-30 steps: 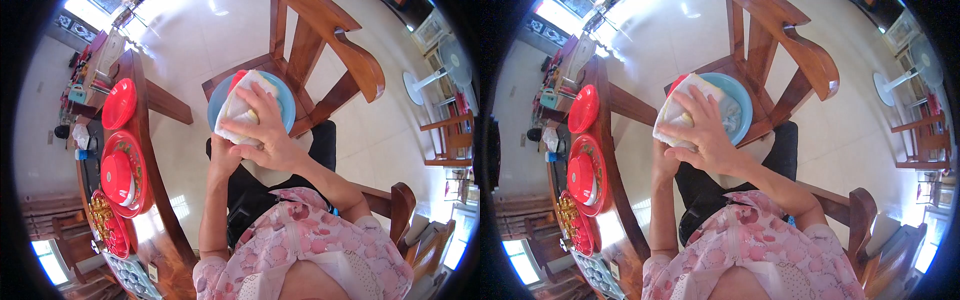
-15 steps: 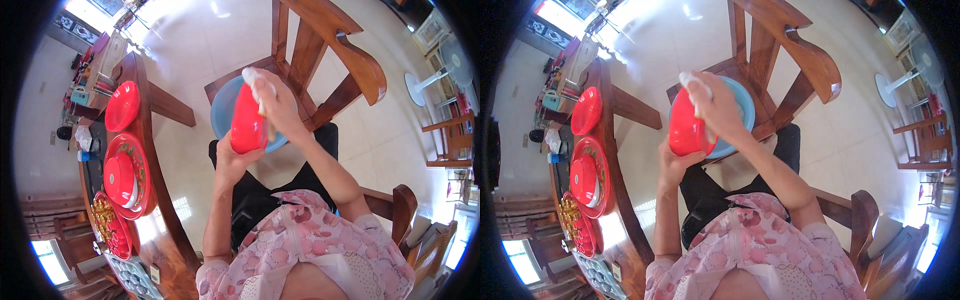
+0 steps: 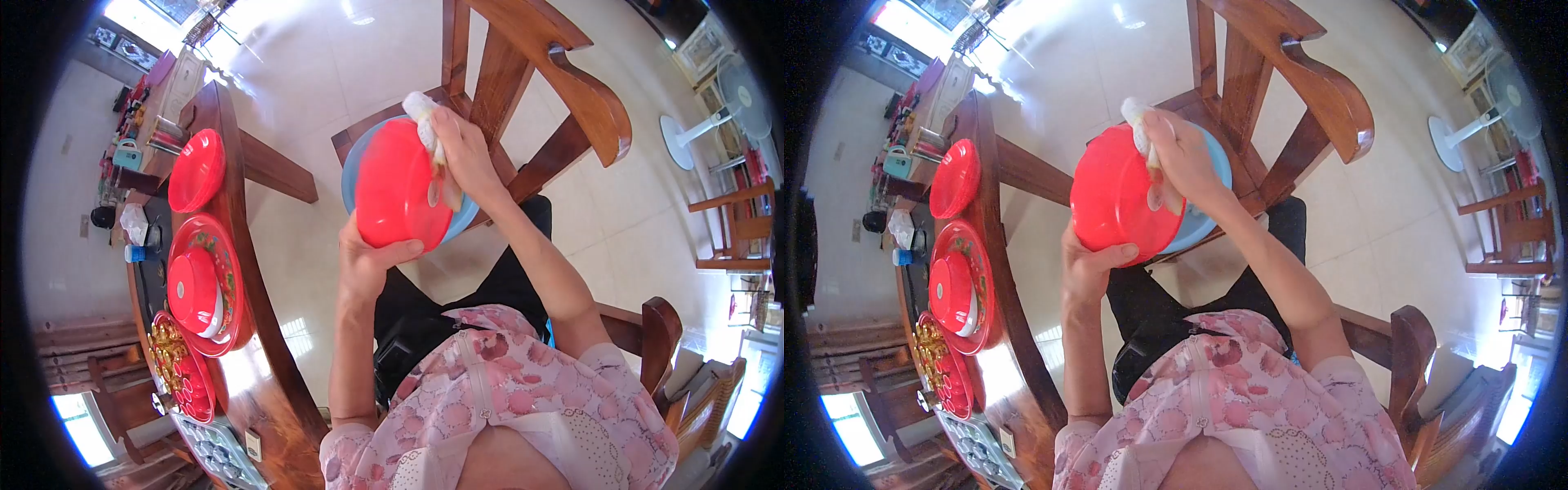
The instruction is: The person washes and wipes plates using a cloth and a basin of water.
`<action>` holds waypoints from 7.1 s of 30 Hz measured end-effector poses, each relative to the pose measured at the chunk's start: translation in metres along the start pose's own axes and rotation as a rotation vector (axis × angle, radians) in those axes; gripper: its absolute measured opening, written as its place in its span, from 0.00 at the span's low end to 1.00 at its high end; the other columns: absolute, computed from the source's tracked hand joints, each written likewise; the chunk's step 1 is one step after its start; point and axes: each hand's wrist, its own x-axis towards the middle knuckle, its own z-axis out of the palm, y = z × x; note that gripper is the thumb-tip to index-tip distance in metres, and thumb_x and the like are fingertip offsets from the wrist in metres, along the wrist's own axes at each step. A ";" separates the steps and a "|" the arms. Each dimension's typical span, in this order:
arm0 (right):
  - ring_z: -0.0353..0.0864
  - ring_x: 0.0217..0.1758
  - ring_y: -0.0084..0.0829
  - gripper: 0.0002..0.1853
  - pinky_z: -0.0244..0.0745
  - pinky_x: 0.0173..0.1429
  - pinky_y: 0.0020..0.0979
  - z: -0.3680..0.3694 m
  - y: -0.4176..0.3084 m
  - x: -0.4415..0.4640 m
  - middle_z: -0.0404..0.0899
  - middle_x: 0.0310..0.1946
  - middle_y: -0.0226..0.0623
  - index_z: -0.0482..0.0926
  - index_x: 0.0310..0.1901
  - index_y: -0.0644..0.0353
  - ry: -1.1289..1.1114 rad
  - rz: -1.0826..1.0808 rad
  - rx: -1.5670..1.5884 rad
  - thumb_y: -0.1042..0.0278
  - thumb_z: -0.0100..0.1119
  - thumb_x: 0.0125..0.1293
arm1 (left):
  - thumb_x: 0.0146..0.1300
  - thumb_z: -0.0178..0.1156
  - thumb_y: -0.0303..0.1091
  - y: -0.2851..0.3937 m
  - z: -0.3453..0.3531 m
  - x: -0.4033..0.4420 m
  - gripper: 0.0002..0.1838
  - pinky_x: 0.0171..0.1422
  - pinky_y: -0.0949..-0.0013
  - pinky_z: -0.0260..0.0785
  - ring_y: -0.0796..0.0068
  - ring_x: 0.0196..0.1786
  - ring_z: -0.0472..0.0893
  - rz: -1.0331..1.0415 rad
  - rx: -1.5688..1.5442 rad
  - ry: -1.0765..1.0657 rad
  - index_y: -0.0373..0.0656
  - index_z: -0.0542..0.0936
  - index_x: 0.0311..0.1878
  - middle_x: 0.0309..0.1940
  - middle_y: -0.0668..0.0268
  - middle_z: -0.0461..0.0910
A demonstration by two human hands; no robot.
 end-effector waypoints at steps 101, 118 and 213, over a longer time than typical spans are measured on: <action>0.76 0.49 0.38 0.28 0.74 0.48 0.33 0.024 -0.008 0.000 0.74 0.46 0.35 0.73 0.49 0.51 -0.429 -0.872 -1.091 0.74 0.69 0.42 | 0.60 0.45 0.21 -0.010 -0.031 0.023 0.21 0.56 0.71 0.66 0.76 0.49 0.75 0.099 0.458 0.012 0.38 0.73 0.57 0.46 0.65 0.79; 0.79 0.46 0.30 0.18 0.77 0.50 0.33 0.015 0.110 -0.051 0.78 0.44 0.34 0.71 0.52 0.61 0.086 0.571 0.837 0.69 0.62 0.61 | 0.58 0.46 0.19 -0.026 -0.009 0.028 0.24 0.64 0.69 0.61 0.69 0.57 0.73 0.470 0.479 0.407 0.33 0.68 0.61 0.55 0.57 0.73; 0.68 0.58 0.50 0.24 0.63 0.63 0.43 -0.001 0.041 -0.030 0.73 0.51 0.50 0.73 0.50 0.66 -0.211 -0.619 -1.006 0.85 0.52 0.46 | 0.67 0.55 0.44 -0.028 -0.032 0.039 0.22 0.51 0.73 0.70 0.78 0.47 0.76 -0.134 -0.068 0.365 0.35 0.76 0.55 0.46 0.64 0.79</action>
